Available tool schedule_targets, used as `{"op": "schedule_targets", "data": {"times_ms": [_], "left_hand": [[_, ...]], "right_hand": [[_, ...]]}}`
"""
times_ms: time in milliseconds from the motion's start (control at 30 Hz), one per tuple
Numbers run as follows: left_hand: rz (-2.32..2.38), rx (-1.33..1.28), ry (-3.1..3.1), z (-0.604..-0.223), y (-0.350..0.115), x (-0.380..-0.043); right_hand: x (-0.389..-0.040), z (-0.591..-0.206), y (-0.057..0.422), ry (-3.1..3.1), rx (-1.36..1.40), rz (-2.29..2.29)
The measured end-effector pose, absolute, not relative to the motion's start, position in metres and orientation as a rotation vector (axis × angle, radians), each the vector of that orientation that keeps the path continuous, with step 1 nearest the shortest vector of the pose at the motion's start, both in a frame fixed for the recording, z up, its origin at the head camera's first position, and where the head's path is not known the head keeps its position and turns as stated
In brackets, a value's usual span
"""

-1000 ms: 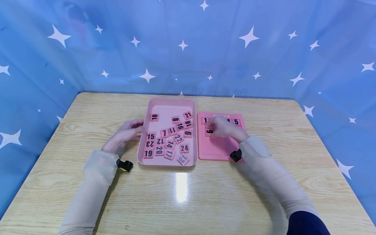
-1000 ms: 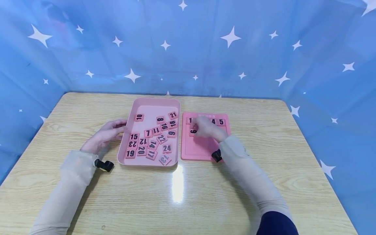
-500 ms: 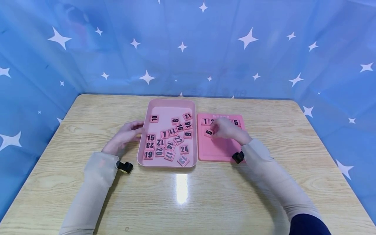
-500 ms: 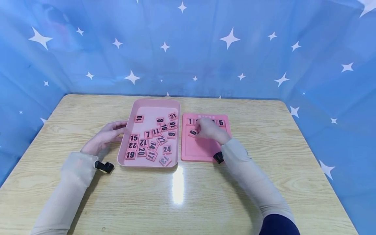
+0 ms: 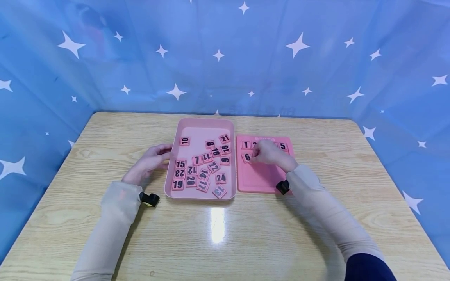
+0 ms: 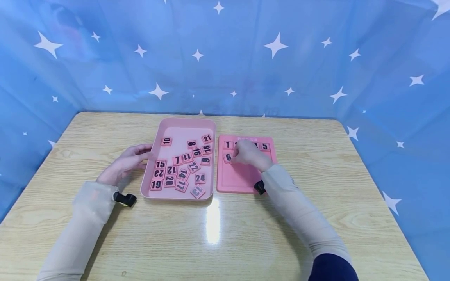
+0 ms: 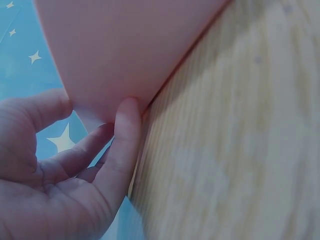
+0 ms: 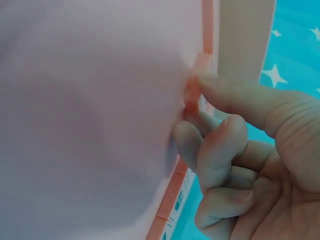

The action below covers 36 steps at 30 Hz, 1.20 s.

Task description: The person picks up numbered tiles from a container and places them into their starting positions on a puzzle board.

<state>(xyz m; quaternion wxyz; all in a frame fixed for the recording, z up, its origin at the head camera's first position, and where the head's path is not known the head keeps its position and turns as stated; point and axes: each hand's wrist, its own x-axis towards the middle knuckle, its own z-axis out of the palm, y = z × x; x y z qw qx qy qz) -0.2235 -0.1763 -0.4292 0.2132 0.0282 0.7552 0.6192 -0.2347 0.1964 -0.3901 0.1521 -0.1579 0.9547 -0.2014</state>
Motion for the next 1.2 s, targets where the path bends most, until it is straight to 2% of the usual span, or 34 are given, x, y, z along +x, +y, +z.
{"op": "schedule_targets", "data": {"times_ms": [333, 567, 733, 967, 1200], "left_hand": [[1.724, 0.072, 2.089, -0.429, -0.177, -0.223], [1.73, 0.06, 2.09, -0.429, -0.176, -0.223], [1.747, 0.038, 2.08, -0.429, -0.176, -0.224], [1.773, 0.029, 2.058, -0.429, -0.177, -0.224], [1.763, 0.039, 2.06, -0.429, -0.176, -0.225]], "right_hand": [[-0.238, -0.396, 0.192, 2.757, -0.477, -0.618], [-0.24, -0.382, 0.186, 2.826, -0.464, -0.7], [-0.24, -0.364, 0.153, 2.848, -0.627, -0.877], [-0.247, -0.362, 0.102, 2.616, -0.771, -1.039], [-0.255, -0.367, 0.069, 2.503, -0.647, -0.979]]}}
